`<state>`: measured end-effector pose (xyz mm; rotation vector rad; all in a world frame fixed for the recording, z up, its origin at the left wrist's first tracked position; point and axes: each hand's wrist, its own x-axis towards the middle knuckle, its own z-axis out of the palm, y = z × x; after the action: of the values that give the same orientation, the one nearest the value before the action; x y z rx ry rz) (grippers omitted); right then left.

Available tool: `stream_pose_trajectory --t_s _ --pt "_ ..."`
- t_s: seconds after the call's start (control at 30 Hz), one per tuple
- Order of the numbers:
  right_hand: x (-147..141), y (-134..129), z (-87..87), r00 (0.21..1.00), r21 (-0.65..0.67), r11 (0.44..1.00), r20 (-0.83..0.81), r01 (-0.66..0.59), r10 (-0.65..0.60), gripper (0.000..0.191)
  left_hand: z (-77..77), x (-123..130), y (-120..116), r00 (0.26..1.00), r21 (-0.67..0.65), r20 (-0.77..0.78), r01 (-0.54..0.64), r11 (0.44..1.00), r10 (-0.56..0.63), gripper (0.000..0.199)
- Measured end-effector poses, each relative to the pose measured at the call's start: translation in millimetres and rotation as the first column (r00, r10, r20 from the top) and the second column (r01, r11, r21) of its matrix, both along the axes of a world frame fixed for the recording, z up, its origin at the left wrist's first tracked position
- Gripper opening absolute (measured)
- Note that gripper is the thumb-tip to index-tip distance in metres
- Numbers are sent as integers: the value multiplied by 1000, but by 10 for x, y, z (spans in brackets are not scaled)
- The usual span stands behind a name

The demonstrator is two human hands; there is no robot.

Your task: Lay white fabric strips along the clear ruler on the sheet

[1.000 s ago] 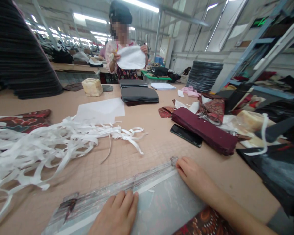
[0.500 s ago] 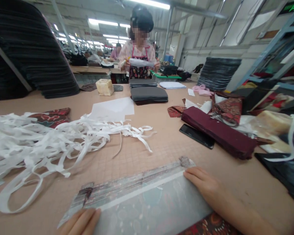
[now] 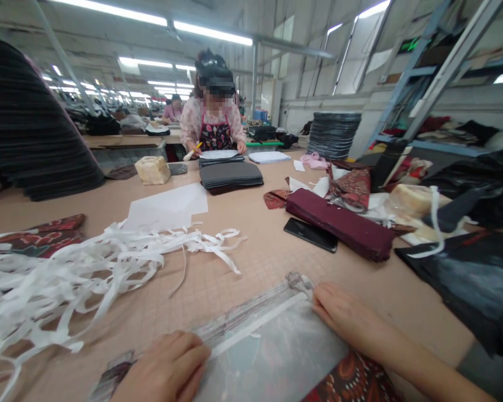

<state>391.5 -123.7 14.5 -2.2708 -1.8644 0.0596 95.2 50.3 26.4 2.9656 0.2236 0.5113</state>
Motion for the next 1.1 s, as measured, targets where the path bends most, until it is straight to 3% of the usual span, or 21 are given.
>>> stream_pose_trajectory --t_s 0.1,0.2,0.27,0.37,0.43,0.5,0.6,0.67,0.8,0.87,0.97,1.1 --pt "-36 8 117 978 -34 998 -201 56 -62 13 -14 378 -42 995 -177 -89 27 984 -43 17" --pt "-40 129 136 878 -34 997 -472 74 -81 3 -89 727 -77 993 -304 -94 35 952 -67 18" --pt "-30 234 74 789 51 997 -614 51 -8 20 -126 941 -115 995 -364 -70 41 931 -71 21" --pt "-15 329 -68 714 208 978 -687 17 134 32 -168 1198 -186 998 -419 -23 38 907 -53 29" --pt "-6 327 -160 719 277 961 -670 11 185 32 -199 1308 -225 999 -427 -31 8 904 -23 24" --pt "5 290 -239 776 347 938 -594 10 212 32 -233 1368 -252 997 -409 -80 -44 912 12 13" --pt "21 211 -322 935 482 876 -309 -3 173 30 -268 1395 -270 986 -356 -158 -103 929 49 5" --pt "29 162 -361 983 509 858 -112 -68 144 22 -277 1391 -279 981 -320 -188 -111 941 52 6" --pt "31 108 -407 979 370 911 -8 -184 201 16 -301 1367 -337 977 -164 -211 -51 985 15 11" --pt "21 109 -391 983 323 932 -32 -162 182 18 -320 1355 -388 976 -16 -215 21 1000 -24 16" --pt "-9 126 -309 987 246 959 -45 -138 153 21 -330 1345 -456 967 166 -242 120 979 -78 23" --pt "-35 124 -211 982 151 971 -1 -185 187 26 -315 1285 -468 961 224 -270 119 967 -56 23"
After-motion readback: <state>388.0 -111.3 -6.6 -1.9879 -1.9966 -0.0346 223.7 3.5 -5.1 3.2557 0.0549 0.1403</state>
